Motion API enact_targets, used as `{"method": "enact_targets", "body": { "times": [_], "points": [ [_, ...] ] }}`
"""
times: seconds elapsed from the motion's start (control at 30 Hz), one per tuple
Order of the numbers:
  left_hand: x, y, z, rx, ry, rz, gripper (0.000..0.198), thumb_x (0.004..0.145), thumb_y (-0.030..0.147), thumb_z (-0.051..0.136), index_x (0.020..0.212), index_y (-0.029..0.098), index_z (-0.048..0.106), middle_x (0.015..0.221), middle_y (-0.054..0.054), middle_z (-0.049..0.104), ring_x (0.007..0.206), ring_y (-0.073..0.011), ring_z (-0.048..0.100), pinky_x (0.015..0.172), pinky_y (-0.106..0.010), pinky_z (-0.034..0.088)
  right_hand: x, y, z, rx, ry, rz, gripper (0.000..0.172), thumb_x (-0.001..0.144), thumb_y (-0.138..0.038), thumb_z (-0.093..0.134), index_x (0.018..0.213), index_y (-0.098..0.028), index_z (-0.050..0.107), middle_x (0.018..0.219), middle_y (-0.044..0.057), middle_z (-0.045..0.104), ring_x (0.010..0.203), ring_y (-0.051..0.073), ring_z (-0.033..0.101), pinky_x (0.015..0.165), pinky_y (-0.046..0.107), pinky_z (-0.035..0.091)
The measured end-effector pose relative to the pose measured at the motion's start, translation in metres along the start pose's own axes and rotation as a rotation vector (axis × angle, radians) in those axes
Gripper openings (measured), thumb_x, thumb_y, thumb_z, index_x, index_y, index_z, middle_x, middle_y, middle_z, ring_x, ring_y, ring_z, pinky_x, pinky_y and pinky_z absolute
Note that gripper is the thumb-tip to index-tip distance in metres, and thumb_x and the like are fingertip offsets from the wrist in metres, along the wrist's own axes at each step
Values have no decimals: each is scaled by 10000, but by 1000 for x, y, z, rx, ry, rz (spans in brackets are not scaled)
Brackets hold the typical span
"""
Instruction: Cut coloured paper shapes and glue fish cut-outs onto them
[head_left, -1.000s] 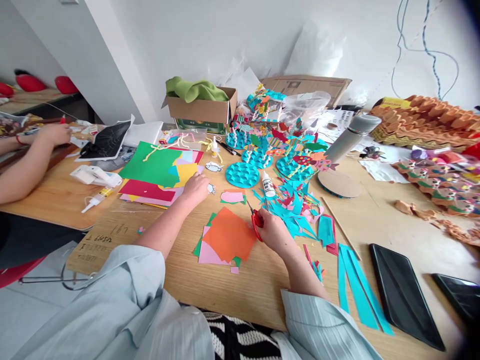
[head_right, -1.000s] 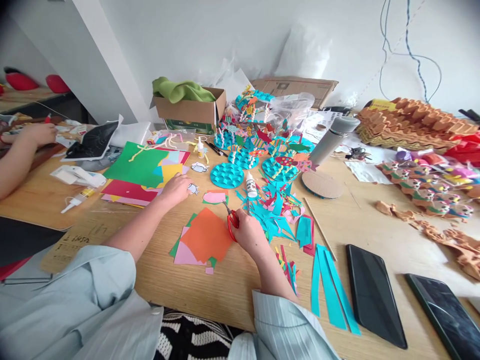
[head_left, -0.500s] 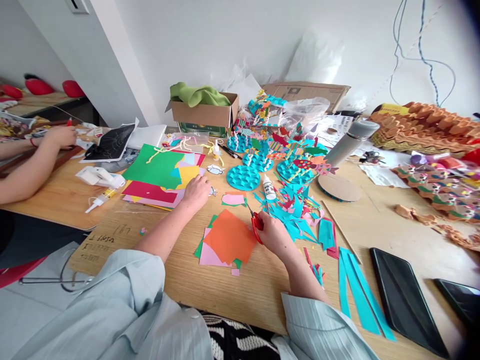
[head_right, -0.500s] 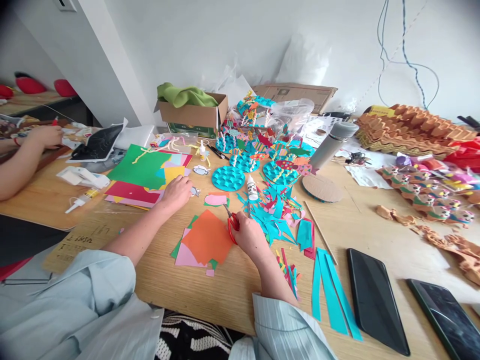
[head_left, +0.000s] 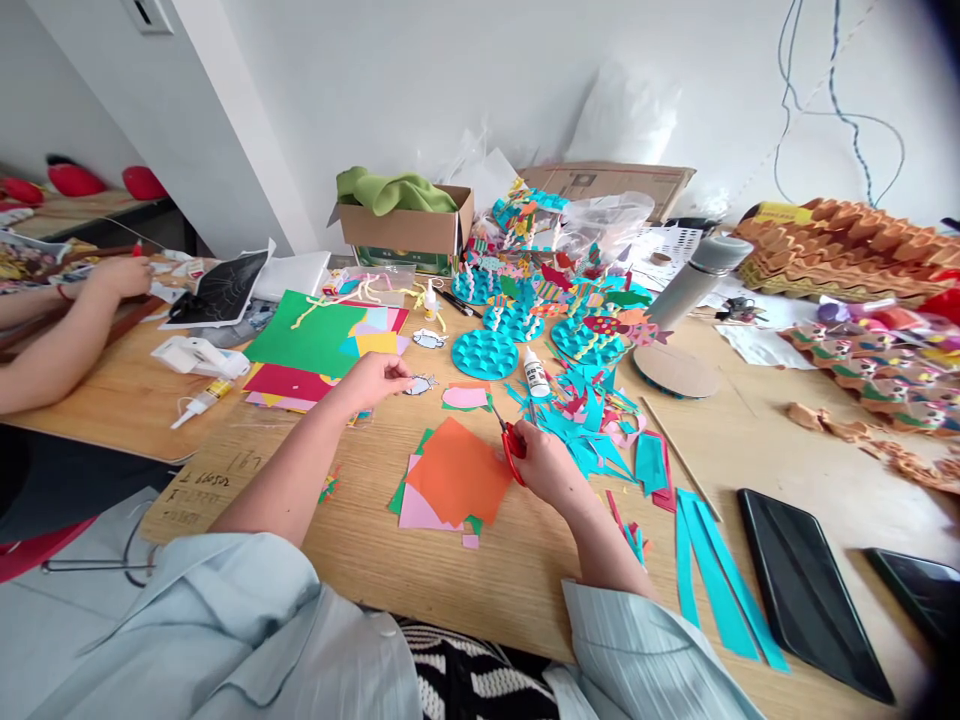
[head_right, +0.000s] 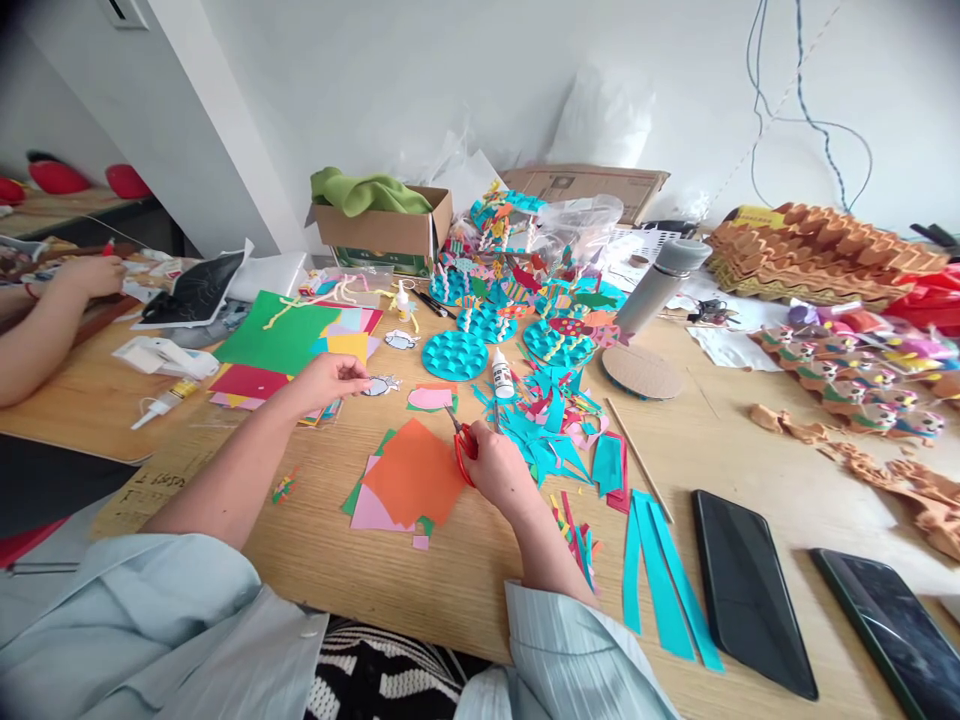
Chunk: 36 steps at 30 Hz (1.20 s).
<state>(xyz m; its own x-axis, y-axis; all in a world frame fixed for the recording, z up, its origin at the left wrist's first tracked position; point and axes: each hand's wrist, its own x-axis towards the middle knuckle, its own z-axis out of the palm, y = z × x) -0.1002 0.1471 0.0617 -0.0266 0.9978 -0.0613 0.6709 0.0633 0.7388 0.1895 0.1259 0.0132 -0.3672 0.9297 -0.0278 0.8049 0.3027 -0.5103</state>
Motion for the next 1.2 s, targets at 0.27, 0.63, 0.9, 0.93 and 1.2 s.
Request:
{"method": "enact_targets", "body": {
  "times": [0.27,0.63,0.9,0.93,1.2],
  "points": [
    [-54,0,26,-348,-226,-151,349,618,464,747,675,162,581,549,3,609,496,-122,572,461,-236,455,1,3,2,150,-6,-1,191,765,-202,543,674,-232,378,584,-31,482,515,122,408,507,234,285],
    [-73,-11,48,-378,-220,-239,360,588,486,740,655,162,598,560,11,607,471,-95,491,434,-211,344,2,8,2,392,-58,-22,102,714,-261,553,715,-228,456,666,9,607,588,154,547,531,246,374],
    [-76,-17,59,-378,-70,-192,285,579,417,762,645,162,653,601,13,607,578,-121,480,558,-245,336,-1,0,-10,679,-101,-51,148,673,-296,618,729,-211,511,645,-17,550,569,136,505,537,256,399],
    [-76,-18,60,-395,-65,-192,290,582,423,759,656,161,658,613,6,619,589,-128,493,575,-251,350,-1,0,-12,711,-92,-57,154,675,-300,629,730,-207,520,651,-17,545,578,135,501,545,259,401],
    [-76,-11,61,-577,-34,-188,318,585,445,745,681,157,654,731,-43,694,686,-166,599,708,-299,438,-1,2,-14,924,8,-54,254,658,-306,736,772,-200,535,747,1,598,671,151,546,622,276,436]
  ]
}}
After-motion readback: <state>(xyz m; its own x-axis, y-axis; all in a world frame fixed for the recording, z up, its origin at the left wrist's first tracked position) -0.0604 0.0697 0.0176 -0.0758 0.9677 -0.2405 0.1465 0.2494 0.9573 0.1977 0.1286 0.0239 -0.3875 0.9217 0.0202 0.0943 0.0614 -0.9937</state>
